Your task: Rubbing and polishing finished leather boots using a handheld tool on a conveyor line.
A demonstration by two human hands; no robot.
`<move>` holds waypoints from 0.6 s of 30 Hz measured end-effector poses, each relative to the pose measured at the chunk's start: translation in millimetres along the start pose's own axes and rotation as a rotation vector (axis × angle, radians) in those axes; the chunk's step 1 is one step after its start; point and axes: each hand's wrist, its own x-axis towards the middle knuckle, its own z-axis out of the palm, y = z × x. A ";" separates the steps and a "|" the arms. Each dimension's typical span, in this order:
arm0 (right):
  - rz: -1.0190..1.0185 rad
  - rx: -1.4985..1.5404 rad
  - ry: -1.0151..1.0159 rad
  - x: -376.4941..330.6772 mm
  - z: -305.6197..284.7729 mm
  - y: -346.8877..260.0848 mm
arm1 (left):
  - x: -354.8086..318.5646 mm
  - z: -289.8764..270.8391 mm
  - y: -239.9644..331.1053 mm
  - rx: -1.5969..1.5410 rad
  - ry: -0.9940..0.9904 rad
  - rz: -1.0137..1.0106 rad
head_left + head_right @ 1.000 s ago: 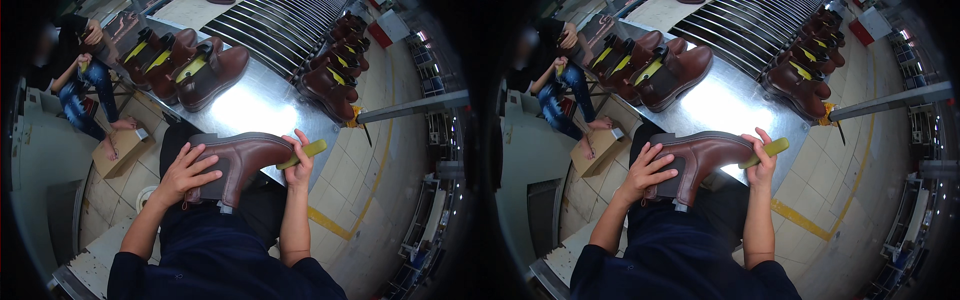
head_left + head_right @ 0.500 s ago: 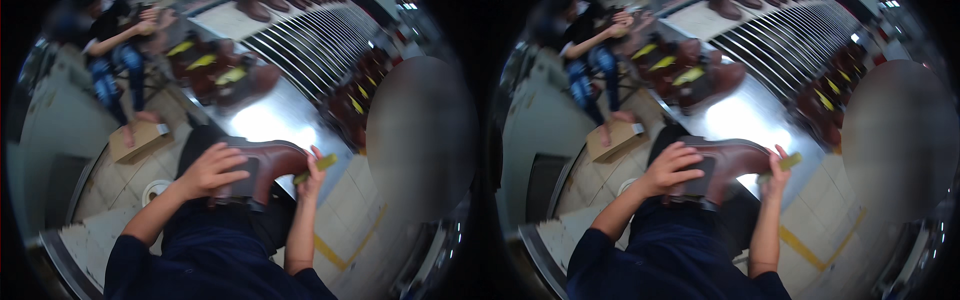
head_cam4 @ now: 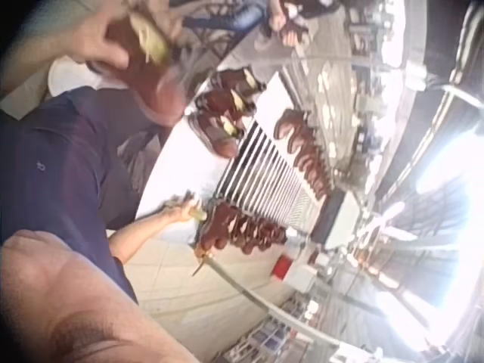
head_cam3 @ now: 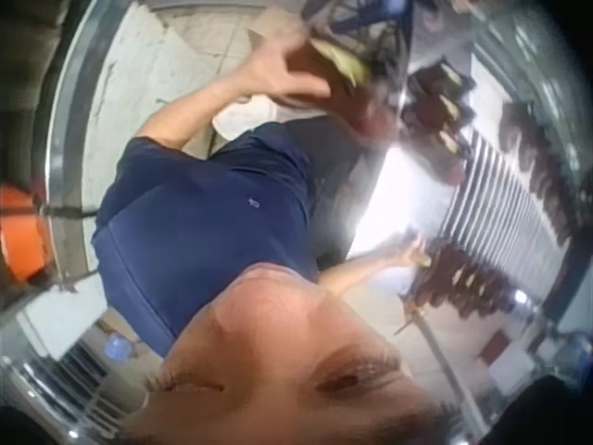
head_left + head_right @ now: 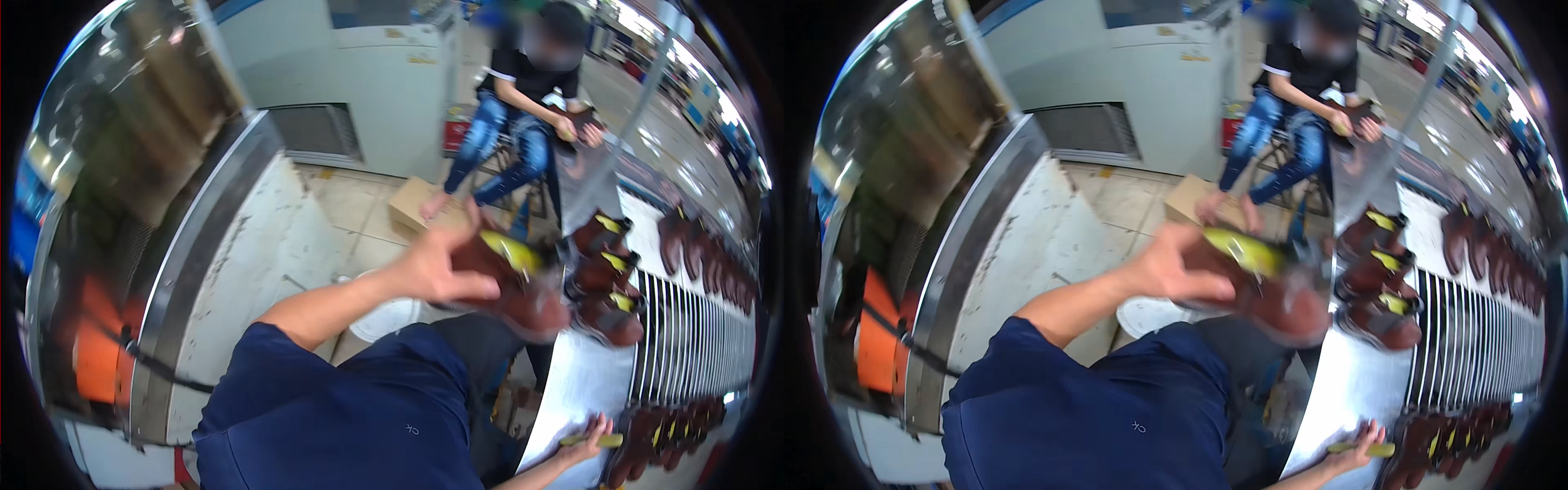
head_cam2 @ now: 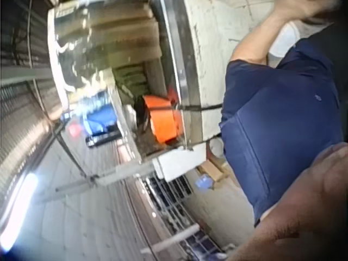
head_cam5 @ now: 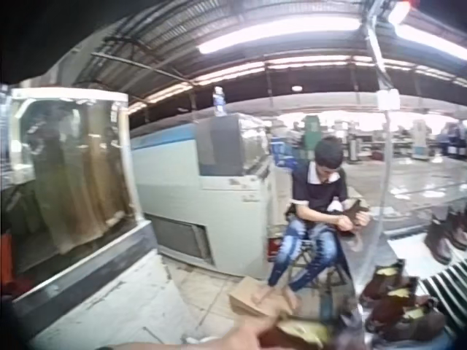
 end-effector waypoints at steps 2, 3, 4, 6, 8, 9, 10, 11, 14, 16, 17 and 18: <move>-0.022 -0.079 0.027 -6.5 -9.7 -4.4 | -5.0 -61.0 54.5 0.052 0.241 -0.218; -0.025 -0.070 0.012 -5.7 -8.4 -5.5 | -13.7 -84.2 67.5 0.024 0.482 -0.104; -0.020 -0.054 -0.002 -13.4 6.1 -18.8 | -20.5 -100.9 85.0 0.251 0.752 0.018; -0.036 0.159 0.113 -33.5 40.2 -54.1 | -41.6 -141.0 97.3 0.610 1.170 0.125; 0.005 0.185 0.057 -26.4 52.4 -50.9 | -81.0 -178.6 119.4 0.823 1.528 0.270; 0.013 0.184 0.089 -30.2 44.7 -49.4 | -85.9 -198.3 116.1 0.945 1.673 0.359; -0.002 0.197 0.082 -29.1 38.2 -45.1 | -99.5 -217.6 117.0 1.126 1.809 0.372; 0.001 0.197 0.083 -32.6 43.0 -48.7 | -114.9 -239.0 118.7 1.274 1.913 0.365; -0.002 0.192 0.135 -40.4 48.4 -59.5 | -135.9 -294.6 107.8 1.350 2.060 0.023; -0.046 0.034 0.086 -33.8 29.8 -51.3 | -139.0 -338.0 85.0 1.237 2.202 -0.341; -0.054 -0.043 0.061 -28.6 18.6 -41.2 | -143.9 -362.6 81.4 1.041 2.302 -0.449; -0.065 -0.118 0.053 -23.5 8.5 -29.1 | -135.7 -380.5 74.2 1.107 2.152 -0.568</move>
